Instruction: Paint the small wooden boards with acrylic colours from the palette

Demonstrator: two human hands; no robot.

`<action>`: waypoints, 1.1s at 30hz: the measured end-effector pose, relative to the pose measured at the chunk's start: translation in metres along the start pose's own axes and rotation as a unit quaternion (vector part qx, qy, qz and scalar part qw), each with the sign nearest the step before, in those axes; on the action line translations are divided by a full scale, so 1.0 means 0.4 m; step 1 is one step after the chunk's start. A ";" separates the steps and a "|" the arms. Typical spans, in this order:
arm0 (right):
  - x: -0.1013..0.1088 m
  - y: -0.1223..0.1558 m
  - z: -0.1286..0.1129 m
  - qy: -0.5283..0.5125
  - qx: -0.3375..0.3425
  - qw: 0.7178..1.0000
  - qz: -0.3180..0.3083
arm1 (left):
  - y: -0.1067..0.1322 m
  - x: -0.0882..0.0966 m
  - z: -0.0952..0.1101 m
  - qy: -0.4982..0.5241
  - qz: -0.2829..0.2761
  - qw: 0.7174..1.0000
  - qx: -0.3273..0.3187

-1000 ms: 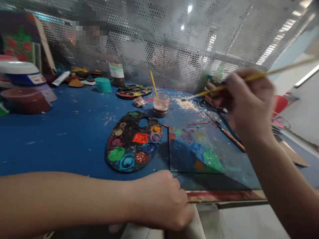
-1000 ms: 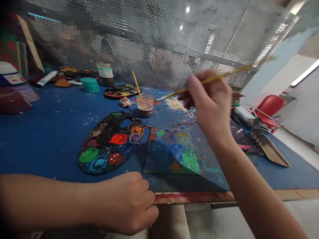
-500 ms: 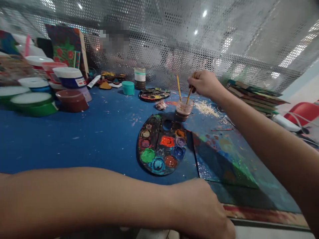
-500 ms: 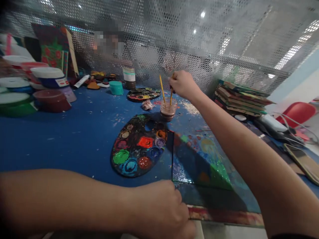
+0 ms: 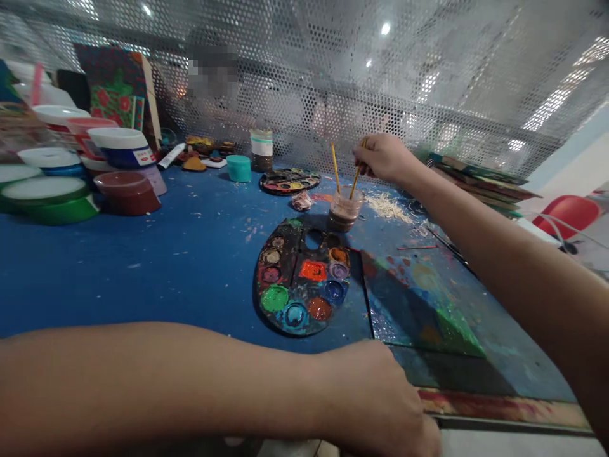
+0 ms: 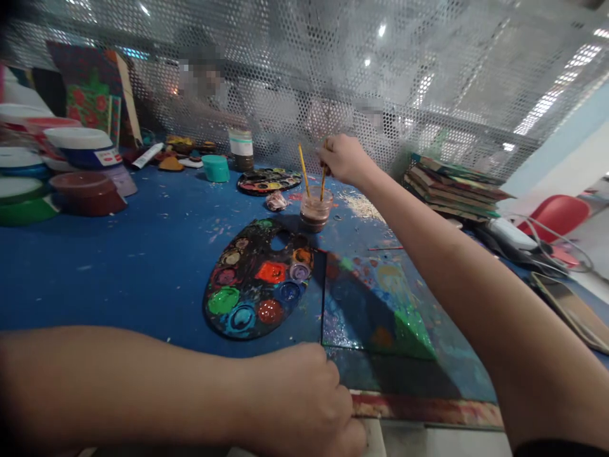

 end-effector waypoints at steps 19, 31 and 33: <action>0.101 0.127 -0.204 0.194 0.209 0.952 0.114 | 0.000 -0.003 0.001 0.009 -0.069 0.998 -0.012; 0.046 0.166 -0.229 0.233 0.265 0.931 0.095 | 0.001 -0.004 0.002 -0.004 -0.030 1.000 -0.008; 0.072 0.167 -0.225 0.245 0.262 0.926 0.117 | 0.003 -0.004 0.001 -0.008 -0.022 1.000 -0.003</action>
Point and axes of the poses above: each hand's wrist, its own y-axis away from the middle knuckle, its own x-axis out of the back of the hand, z = x × y, the point moved 8 cm from there along -y, towards the middle knuckle, and after that the axes turned 4 degrees about -x, right-handed, at the moved point
